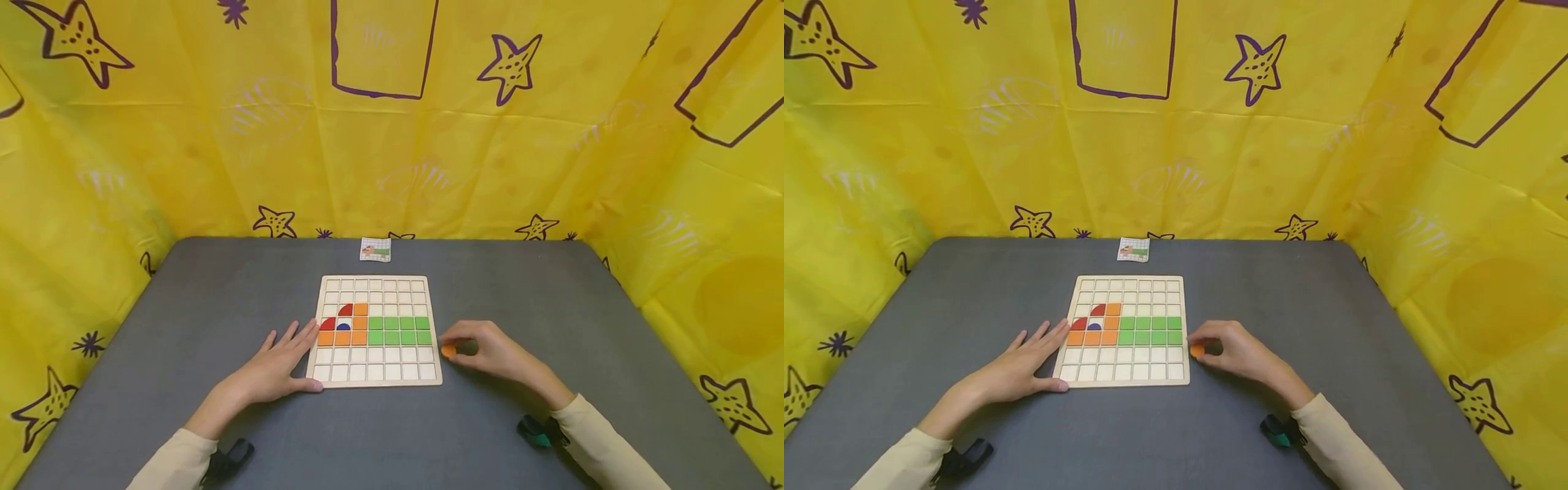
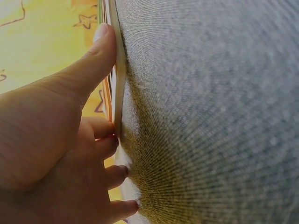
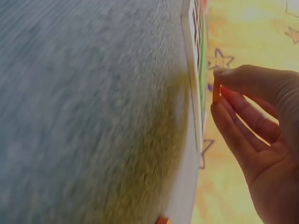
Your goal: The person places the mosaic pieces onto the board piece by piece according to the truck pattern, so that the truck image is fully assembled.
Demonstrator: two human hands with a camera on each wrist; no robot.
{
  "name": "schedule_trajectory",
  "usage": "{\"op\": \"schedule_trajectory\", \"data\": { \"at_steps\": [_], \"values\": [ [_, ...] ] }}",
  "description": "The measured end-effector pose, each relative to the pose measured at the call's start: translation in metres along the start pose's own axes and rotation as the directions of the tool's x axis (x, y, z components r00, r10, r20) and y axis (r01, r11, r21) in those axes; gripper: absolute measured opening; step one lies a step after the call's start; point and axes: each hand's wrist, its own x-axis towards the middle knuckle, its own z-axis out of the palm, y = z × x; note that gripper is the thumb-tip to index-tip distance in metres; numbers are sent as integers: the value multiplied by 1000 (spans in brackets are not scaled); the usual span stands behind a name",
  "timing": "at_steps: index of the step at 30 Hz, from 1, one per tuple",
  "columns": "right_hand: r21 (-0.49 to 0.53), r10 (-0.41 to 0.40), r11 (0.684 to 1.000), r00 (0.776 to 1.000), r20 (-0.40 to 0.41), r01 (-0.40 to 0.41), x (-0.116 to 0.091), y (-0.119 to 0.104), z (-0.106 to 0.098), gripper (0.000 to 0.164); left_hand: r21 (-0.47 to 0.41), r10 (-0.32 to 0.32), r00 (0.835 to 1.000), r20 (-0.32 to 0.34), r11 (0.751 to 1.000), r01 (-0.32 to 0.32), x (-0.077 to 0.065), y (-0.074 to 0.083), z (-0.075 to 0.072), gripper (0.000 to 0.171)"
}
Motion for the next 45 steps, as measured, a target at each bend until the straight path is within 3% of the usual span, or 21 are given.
{"op": "schedule_trajectory", "data": {
  "at_steps": [27, 37, 45],
  "values": [
    [45, -21, 999, 997, 79, 17, 49, -23, 24, 28, 0, -25, 999, 22, 1000, 25, 2, 0, 1, 110],
    [53, -60, 997, 987, 150, 53, 73, -30, 37, 26, -5, -6, 1000, 7, 1000, 6, 0, -1, 1, 108],
    [49, -73, 997, 987, 146, 67, 88, -35, 41, 28, -3, -6, 1000, 8, 1000, 6, 1, -1, 0, 108]
  ]
}}
